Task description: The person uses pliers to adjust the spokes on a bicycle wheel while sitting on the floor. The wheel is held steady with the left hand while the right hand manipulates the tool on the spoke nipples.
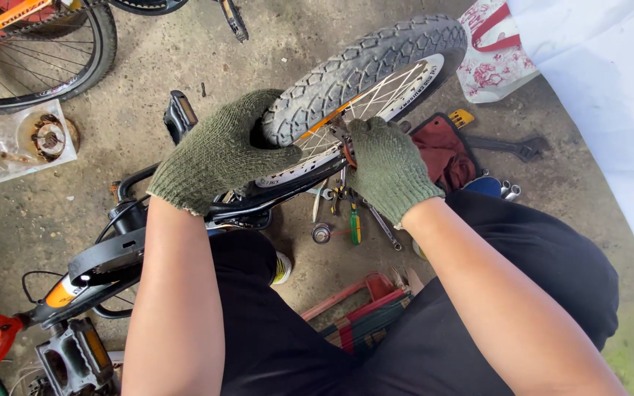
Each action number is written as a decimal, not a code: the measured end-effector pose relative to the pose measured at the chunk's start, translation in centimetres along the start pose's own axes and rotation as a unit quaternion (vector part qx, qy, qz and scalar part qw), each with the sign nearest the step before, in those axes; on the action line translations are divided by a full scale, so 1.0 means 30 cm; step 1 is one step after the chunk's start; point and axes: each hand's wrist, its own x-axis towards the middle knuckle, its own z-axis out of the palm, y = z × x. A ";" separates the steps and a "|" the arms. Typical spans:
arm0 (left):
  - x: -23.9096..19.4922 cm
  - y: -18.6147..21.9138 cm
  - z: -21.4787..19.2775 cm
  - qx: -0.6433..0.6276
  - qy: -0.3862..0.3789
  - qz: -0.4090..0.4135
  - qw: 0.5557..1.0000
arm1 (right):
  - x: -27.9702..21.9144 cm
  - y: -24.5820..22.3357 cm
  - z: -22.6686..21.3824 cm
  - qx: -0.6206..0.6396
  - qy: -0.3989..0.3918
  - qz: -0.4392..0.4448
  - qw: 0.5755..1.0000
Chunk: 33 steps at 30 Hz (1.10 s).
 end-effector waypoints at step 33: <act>0.034 -0.028 0.047 -0.033 0.066 0.131 0.989 | 0.061 -0.049 -0.003 0.022 0.010 0.018 1.000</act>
